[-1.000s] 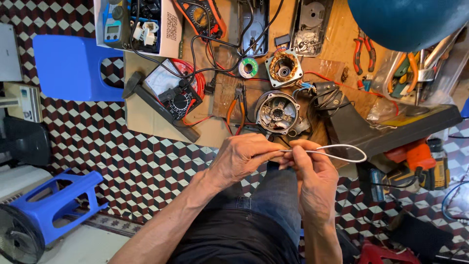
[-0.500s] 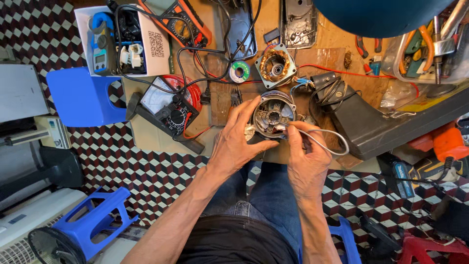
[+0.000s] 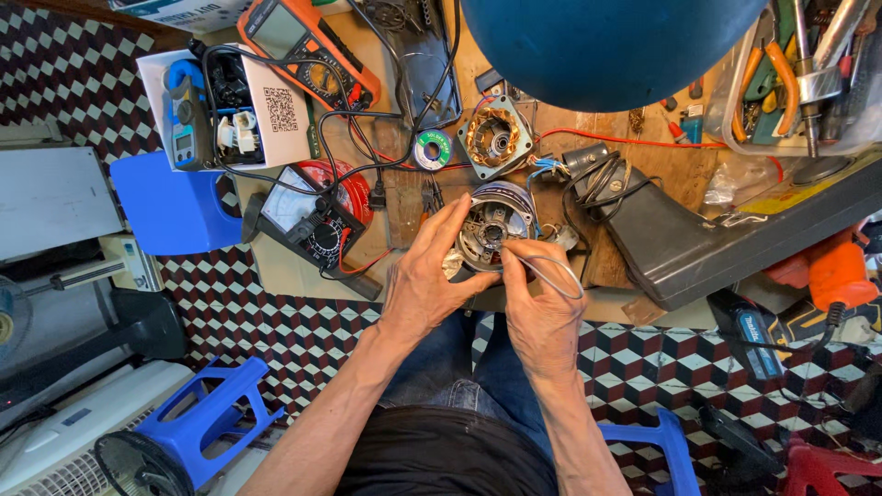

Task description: The person works at a cluttered workbench repairing a small electric motor. They use pliers on the motor housing, pull a white wire through the housing, wipe parts with a cloth, and reposition the motor under a desk lamp while handling its components.

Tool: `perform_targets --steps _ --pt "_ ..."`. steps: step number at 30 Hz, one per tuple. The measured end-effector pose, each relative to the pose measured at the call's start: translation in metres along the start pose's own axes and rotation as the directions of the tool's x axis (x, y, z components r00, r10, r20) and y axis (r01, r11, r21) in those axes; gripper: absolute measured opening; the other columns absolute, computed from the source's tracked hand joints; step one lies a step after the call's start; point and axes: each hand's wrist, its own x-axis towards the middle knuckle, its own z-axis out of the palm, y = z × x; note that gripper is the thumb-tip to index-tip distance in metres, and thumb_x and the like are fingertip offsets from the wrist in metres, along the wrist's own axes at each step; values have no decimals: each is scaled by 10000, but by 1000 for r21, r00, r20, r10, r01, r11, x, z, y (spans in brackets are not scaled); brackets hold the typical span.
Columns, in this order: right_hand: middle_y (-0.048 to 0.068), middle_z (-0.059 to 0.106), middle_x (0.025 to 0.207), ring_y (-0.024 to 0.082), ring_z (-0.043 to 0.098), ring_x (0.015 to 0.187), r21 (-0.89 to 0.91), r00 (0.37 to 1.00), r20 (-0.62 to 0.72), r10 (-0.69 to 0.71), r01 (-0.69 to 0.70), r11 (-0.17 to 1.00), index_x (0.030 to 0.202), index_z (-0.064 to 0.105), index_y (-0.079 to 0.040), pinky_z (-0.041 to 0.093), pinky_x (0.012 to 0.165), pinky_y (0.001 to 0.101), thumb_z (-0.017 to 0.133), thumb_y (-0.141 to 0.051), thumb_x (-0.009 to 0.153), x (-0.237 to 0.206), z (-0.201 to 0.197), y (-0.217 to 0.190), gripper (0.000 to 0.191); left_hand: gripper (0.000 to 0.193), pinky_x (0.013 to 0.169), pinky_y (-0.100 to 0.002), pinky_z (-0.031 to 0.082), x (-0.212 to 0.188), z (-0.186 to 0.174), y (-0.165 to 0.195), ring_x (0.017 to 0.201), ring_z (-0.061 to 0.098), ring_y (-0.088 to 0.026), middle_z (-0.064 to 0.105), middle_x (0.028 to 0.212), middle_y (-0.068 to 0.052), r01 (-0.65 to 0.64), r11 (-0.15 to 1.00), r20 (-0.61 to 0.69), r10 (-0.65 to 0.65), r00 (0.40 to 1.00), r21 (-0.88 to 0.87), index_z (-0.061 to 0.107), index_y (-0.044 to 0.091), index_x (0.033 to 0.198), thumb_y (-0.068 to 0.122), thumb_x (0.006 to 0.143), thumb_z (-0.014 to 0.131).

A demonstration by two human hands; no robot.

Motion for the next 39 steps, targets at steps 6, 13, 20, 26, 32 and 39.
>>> perform_targets --steps 6,13,20,26,32,39 --pt "90 717 1036 159 712 958 -35 994 -25 -108 107 994 1074 735 1 570 844 283 715 1 955 0 2 2 121 955 1021 -395 563 2 -6 -5 1284 643 -298 576 1466 -116 -67 996 25 66 998 61 461 115 1541 301 726 922" --pt "95 733 1085 141 705 983 141 992 -110 62 -47 989 1102 751 8 581 861 268 695 -16 981 -16 14 3 135 937 998 -383 581 -1 -8 -10 1248 670 -282 590 1455 -100 -83 996 21 83 996 27 491 132 1523 316 715 926" --pt "96 743 1059 139 702 967 98 984 -164 63 -47 994 1104 748 19 562 862 262 692 -31 993 -26 23 1 133 919 978 -385 586 -7 -10 -24 1233 676 -279 600 1447 -83 -115 993 24 115 993 31 504 137 1520 335 727 926" --pt "68 744 953 125 700 828 -3 987 -137 86 -87 996 1111 726 17 560 757 258 697 -49 979 -25 22 -1 151 904 983 -391 583 -11 -10 -31 1240 673 -281 597 1452 -79 -154 988 11 153 988 30 506 150 1519 359 742 919" --pt "68 737 974 122 720 894 -28 986 -158 -53 49 998 1093 721 2 581 805 267 697 -22 996 -29 22 2 103 907 974 -393 585 -15 -9 -36 1223 679 -280 601 1446 -72 -166 985 -2 167 986 50 506 172 1521 397 743 916" --pt "50 711 1046 94 673 901 96 983 -181 20 -2 995 1069 733 3 556 786 246 695 -32 993 -31 22 -1 92 931 946 -387 597 -15 -10 -40 1185 696 -286 606 1433 -98 -212 974 -5 213 977 74 503 155 1517 439 733 917"
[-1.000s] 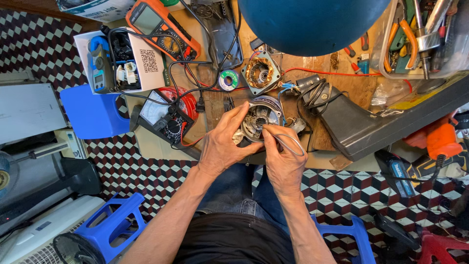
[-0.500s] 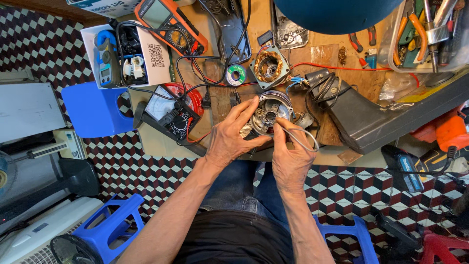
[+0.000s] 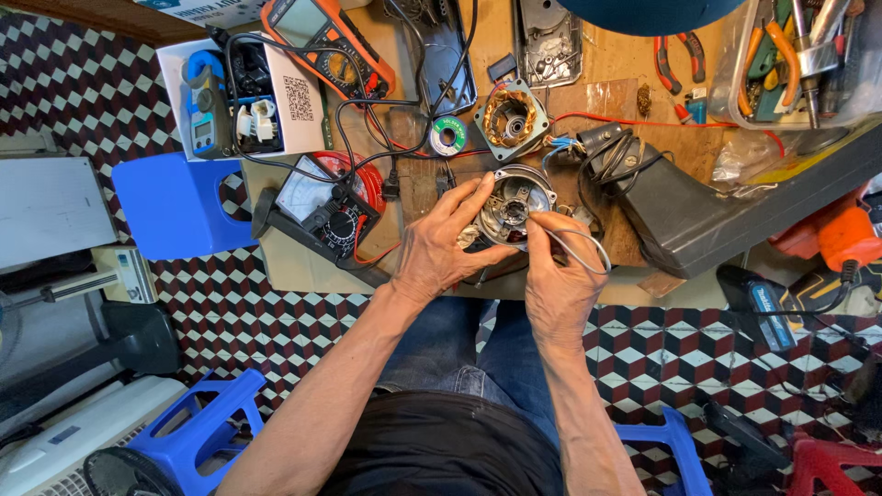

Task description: The person works at a cluttered workbench repairing a small electric motor. They use pliers on the motor housing, pull a white wire through the housing, wipe parts with a cloth, and reposition the motor under a desk lamp while handling its components.

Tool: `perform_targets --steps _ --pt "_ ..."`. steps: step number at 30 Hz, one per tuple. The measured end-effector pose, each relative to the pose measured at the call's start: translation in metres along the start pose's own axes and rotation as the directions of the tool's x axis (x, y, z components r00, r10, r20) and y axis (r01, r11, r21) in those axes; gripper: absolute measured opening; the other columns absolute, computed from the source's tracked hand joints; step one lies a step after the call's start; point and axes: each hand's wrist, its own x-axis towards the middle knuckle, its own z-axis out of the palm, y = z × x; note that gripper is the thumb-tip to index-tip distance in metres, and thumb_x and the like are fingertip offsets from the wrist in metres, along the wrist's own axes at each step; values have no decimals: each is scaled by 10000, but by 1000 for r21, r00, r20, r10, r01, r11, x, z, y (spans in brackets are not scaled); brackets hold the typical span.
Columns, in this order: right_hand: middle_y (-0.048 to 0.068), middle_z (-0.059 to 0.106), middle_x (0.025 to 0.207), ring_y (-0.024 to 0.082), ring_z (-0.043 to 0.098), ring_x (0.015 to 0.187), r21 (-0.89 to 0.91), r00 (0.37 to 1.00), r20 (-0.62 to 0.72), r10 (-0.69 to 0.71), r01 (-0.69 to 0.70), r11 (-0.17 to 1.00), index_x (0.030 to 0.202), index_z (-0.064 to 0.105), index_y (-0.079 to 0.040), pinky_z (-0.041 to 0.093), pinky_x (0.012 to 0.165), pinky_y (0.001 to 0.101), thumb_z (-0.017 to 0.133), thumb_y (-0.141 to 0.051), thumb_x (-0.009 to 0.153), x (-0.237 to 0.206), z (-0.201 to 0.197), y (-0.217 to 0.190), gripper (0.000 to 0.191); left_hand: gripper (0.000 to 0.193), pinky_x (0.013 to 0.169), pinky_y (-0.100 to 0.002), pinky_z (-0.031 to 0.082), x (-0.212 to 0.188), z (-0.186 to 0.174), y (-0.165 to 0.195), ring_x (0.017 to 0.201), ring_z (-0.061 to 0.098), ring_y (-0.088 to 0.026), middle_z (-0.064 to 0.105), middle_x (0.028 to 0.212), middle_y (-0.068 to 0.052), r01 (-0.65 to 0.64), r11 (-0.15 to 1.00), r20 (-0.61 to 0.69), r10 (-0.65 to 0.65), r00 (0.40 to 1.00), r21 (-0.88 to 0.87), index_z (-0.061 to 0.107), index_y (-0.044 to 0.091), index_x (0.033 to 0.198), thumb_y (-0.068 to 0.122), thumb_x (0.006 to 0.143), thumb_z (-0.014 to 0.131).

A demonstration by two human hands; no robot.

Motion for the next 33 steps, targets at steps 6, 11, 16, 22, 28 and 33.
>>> perform_targets --steps 6,11,16,22,28,33 --pt "45 712 981 84 616 832 -22 999 -7 52 -52 998 1072 755 6 503 744 231 726 -33 984 0 2 -4 101 902 912 -374 607 0 -7 0 1150 710 -288 621 1412 -116 -47 999 2 47 999 23 534 125 1493 453 745 914" --pt "37 712 1009 80 642 872 -17 999 -14 -39 39 999 1069 750 4 521 777 221 717 -31 982 0 4 -7 99 883 904 -369 608 7 -13 3 1122 718 -279 641 1385 -116 -74 996 7 74 997 40 559 90 1467 468 751 911" --pt "19 705 944 53 627 843 -12 999 -38 -1 1 1000 1062 763 2 514 758 214 740 -46 966 5 8 -8 109 861 929 -363 605 11 -19 5 1115 728 -275 653 1346 -121 -103 994 -29 103 994 27 591 75 1444 454 743 915" --pt "-54 662 832 -8 548 720 -22 996 42 82 -81 996 1050 726 -36 470 638 182 737 -66 957 23 6 -5 98 832 919 -352 599 18 -25 5 1087 734 -263 691 1296 -132 -74 997 2 74 997 -4 630 57 1385 458 716 921" --pt "-66 586 758 -11 489 678 -43 995 46 85 -83 996 970 643 -55 427 601 179 729 -47 952 26 7 -6 88 835 943 -351 597 19 -27 3 1119 730 -258 691 1301 -131 -109 994 -4 109 994 -8 634 56 1392 457 721 928" --pt "-77 595 757 -18 496 674 -39 995 55 84 -82 996 962 639 -61 434 602 173 718 -41 953 26 7 -8 82 844 930 -338 600 19 -28 1 1109 732 -249 687 1298 -130 -90 995 17 91 996 -31 625 55 1403 452 721 925"
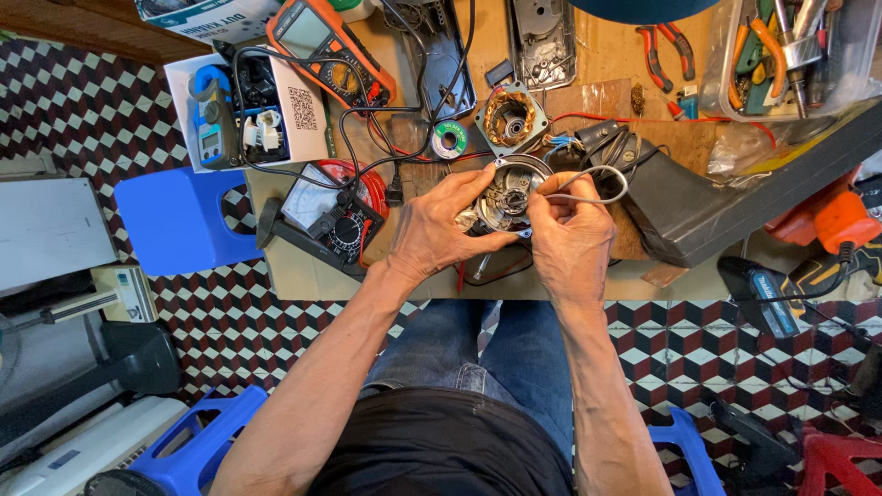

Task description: The person works at a cluttered workbench repairing a small electric motor. They use pliers on the motor housing, pull a white wire through the housing, wipe parts with a cloth, and reposition the motor under a desk lamp while handling its components.

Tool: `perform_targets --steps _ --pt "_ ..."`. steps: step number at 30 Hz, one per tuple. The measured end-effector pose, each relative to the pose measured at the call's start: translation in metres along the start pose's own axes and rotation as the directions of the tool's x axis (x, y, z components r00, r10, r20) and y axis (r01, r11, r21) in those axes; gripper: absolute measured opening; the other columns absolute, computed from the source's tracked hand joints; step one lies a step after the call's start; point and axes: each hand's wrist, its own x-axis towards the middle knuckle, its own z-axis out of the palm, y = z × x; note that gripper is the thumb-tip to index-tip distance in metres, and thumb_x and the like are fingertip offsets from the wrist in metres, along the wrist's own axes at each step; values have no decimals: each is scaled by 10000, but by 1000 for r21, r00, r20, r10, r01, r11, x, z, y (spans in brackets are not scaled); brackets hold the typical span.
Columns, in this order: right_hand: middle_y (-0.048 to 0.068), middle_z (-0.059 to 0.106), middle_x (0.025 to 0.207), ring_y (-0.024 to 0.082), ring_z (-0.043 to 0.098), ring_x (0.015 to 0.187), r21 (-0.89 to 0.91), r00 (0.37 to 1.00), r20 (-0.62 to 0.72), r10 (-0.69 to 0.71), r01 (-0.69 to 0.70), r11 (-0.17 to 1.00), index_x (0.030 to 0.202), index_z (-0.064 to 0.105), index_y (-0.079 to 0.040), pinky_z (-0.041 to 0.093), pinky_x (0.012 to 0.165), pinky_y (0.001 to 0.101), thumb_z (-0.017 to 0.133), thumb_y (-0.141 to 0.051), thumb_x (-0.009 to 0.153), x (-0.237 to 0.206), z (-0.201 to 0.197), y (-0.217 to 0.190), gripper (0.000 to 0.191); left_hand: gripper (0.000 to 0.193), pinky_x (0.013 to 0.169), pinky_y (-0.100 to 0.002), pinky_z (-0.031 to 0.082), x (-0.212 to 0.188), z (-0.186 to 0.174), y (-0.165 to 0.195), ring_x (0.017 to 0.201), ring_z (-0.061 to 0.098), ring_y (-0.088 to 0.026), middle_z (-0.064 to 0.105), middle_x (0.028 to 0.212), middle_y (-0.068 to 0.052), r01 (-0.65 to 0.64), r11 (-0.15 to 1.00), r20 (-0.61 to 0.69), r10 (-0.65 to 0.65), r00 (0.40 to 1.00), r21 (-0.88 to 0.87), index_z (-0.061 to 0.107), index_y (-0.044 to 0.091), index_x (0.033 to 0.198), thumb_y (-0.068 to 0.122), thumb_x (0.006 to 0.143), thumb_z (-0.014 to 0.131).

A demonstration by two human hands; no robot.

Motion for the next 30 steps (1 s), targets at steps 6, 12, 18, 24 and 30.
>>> perform_targets --steps 6,12,18,24,30 --pt "-56 628 819 -10 562 721 97 1000 -16 24 -22 995 986 626 -48 486 647 173 716 -37 955 -1 2 -3 96 853 929 -340 596 0 -1 -1 1108 727 -247 686 1291 -122 22 1000 0 -22 1000 5 624 49 1394 456 709 928" --pt "-32 649 866 12 602 760 50 993 -115 3 3 999 1008 645 -20 509 687 182 723 -37 968 -11 8 -3 88 853 953 -338 593 -2 0 -5 1127 722 -245 680 1305 -119 12 1000 -11 -12 1000 -2 621 42 1399 457 719 926" --pt "-38 641 861 14 569 749 40 989 -146 -14 20 999 1009 674 -17 485 676 185 740 -43 972 -13 12 -2 80 856 959 -345 589 -2 1 -8 1141 718 -259 673 1314 -133 17 1000 -13 -17 1000 -19 619 48 1402 451 715 930" --pt "-41 622 821 14 518 725 -19 993 -114 -33 31 999 1003 697 -23 446 653 188 752 -58 979 -14 14 -5 69 860 952 -344 592 -3 0 -8 1136 720 -254 674 1323 -126 33 999 -9 -33 999 -25 618 57 1404 453 708 931" --pt "-24 617 776 17 506 685 -19 998 -52 36 -37 999 973 661 -35 441 612 201 739 -65 960 -2 11 -5 85 858 956 -346 598 -5 0 -7 1141 719 -260 658 1334 -115 18 999 -8 -19 1000 -44 599 60 1426 429 724 926"
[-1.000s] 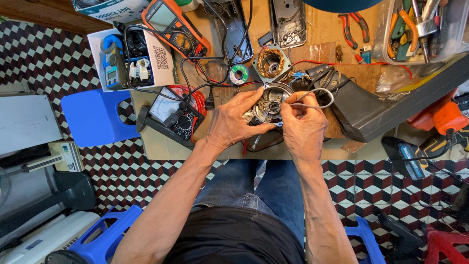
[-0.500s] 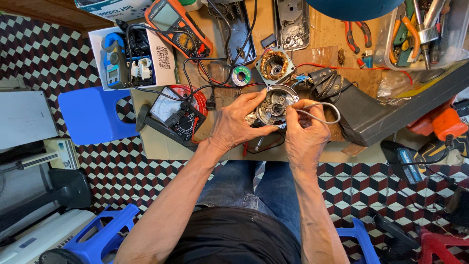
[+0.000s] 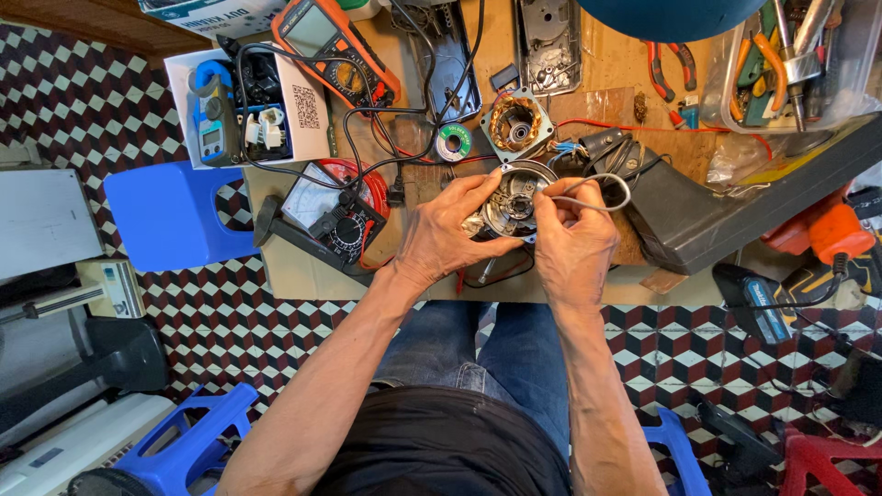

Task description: The person works at a cluttered workbench repairing a small electric motor. They use pliers on the motor housing, pull a white wire through the housing, wipe parts with a cloth, and reposition the motor under a desk lamp while handling its components.

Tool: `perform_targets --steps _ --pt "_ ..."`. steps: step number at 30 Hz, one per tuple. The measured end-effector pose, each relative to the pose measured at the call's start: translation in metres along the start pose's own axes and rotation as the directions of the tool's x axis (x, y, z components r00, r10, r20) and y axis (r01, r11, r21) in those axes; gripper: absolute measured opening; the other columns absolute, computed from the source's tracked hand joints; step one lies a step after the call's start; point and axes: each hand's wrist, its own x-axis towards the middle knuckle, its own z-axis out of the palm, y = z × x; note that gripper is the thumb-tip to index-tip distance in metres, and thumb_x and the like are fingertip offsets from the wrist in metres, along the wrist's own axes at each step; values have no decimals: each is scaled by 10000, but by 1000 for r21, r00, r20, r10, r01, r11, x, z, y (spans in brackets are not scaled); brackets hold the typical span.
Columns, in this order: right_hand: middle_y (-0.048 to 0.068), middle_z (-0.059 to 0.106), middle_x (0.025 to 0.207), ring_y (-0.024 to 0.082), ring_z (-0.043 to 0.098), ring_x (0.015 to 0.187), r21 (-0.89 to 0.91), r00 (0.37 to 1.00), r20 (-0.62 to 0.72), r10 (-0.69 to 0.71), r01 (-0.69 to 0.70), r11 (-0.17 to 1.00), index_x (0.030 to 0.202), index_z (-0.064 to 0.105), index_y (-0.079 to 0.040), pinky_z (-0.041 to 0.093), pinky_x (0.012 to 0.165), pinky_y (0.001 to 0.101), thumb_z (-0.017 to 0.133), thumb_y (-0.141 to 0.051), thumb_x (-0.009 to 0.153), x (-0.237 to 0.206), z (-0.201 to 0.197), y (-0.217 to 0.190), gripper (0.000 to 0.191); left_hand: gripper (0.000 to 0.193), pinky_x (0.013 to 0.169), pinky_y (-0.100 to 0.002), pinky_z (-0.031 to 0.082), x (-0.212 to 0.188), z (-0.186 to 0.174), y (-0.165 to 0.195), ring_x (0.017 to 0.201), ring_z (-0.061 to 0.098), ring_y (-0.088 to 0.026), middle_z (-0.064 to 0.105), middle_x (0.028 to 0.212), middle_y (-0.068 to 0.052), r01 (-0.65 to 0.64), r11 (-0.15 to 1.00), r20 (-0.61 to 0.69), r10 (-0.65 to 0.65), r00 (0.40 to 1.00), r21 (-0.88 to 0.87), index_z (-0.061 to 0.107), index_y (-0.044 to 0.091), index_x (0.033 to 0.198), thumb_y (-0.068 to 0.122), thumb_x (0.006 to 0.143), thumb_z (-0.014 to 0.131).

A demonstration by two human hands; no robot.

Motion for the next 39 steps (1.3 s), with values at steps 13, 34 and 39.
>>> perform_targets --steps 13,34,39 --pt "88 713 807 123 683 711 -220 993 109 -37 61 974 983 633 -17 558 670 289 702 -81 900 23 -4 7 125 825 938 -365 609 -12 5 1 1126 722 -283 636 1379 -105 -2 1000 -29 2 1000 -8 590 125 1445 384 731 913" --pt "-30 592 847 31 502 721 38 997 -80 -22 25 999 985 685 -3 403 635 191 753 -38 980 -23 -2 11 76 866 915 -366 608 -18 8 -7 1123 723 -272 634 1396 -81 42 999 -5 -42 999 12 576 181 1463 443 711 918" --pt "-24 637 896 26 565 787 116 992 -123 -41 55 992 1010 695 4 450 693 177 746 -43 998 -30 1 17 70 869 919 -372 607 -17 10 -7 1131 720 -279 629 1401 -83 31 999 -18 -31 999 25 574 178 1461 433 708 924"
